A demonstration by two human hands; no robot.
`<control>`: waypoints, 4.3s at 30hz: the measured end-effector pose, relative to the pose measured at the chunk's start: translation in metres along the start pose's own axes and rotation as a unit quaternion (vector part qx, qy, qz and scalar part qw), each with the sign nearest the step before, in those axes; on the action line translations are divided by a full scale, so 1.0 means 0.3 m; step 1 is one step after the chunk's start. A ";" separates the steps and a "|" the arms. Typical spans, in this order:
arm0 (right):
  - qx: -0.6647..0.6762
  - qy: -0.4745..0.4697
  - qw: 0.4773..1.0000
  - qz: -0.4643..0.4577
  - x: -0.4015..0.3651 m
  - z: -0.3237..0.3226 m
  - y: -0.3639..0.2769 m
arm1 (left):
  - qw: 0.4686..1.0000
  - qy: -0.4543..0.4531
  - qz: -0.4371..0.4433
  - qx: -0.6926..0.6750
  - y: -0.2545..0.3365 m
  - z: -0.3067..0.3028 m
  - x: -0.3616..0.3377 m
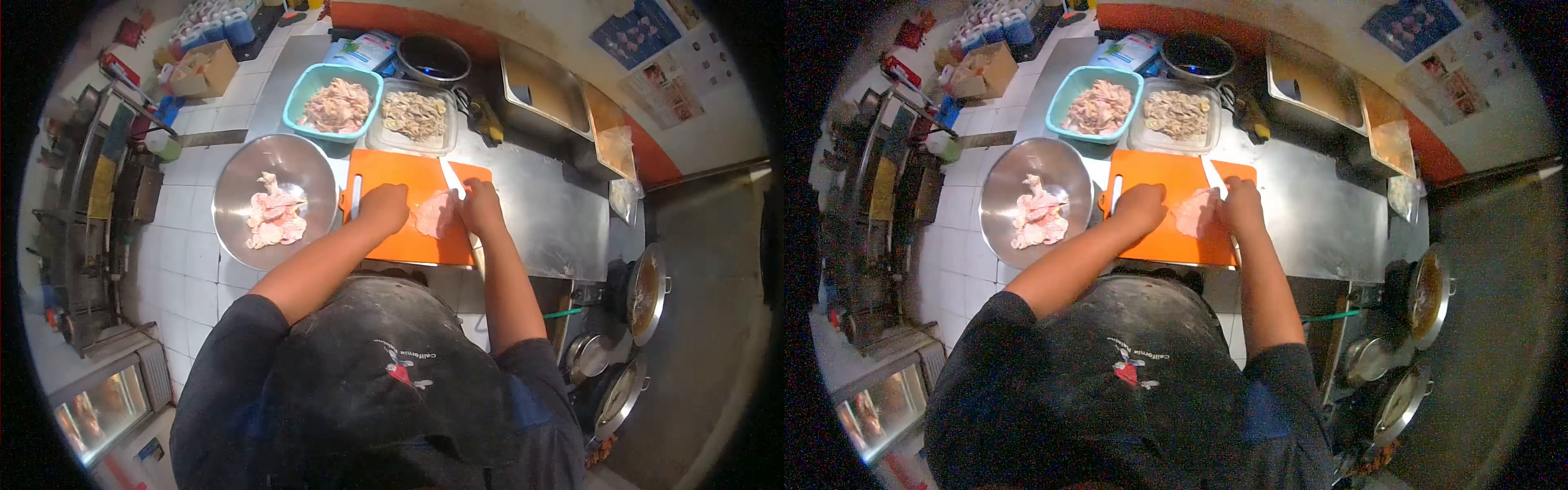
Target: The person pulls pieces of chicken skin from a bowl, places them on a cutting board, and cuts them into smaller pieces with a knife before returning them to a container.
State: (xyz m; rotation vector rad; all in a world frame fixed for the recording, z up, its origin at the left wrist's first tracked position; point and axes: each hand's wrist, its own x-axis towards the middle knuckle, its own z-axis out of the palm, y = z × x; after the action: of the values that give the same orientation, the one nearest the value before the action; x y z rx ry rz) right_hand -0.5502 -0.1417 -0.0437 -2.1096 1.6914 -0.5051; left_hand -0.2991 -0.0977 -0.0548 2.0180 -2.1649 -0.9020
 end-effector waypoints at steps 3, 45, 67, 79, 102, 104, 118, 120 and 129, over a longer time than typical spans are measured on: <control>-0.160 -0.092 0.978 0.097 -0.181 -0.132 -0.027 | 0.992 0.087 0.049 -0.077 0.063 -0.029 -0.071; -0.128 -0.322 0.938 -0.006 -0.327 -0.404 0.241 | 0.941 0.336 -0.004 -0.031 0.333 0.272 -0.118; -0.105 -0.292 0.950 -0.031 -0.333 -0.366 0.326 | 0.990 0.115 -0.077 -0.011 0.244 0.211 -0.184; -0.021 -0.330 0.944 -0.018 -0.427 -0.283 0.257 | 0.986 0.161 0.016 -0.038 0.234 0.250 -0.136; -0.079 -0.247 0.948 0.187 -0.946 -0.360 0.171 | 0.944 0.228 0.094 -0.221 0.038 -0.051 -0.055; -0.056 -0.214 0.960 0.170 -0.951 -0.336 0.169 | 0.918 0.325 0.081 -0.211 -0.050 -0.271 -0.016; 0.084 -0.076 0.966 0.231 -0.889 -0.350 0.235 | 0.991 0.073 0.111 -0.016 0.317 0.004 0.100; 0.092 -0.080 0.965 0.231 -0.887 -0.373 0.279 | 0.993 0.024 0.095 0.064 0.356 0.115 0.146; 0.137 -0.085 0.968 0.194 -0.876 -0.436 0.473 | 0.963 -0.032 0.078 -0.256 0.295 -0.017 0.175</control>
State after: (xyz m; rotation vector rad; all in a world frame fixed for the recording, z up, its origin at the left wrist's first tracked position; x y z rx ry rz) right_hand -0.7896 0.0773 -0.0131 -1.5336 1.7609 -0.3976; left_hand -0.3842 -0.1501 -0.0299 1.5687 -1.8274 -1.3464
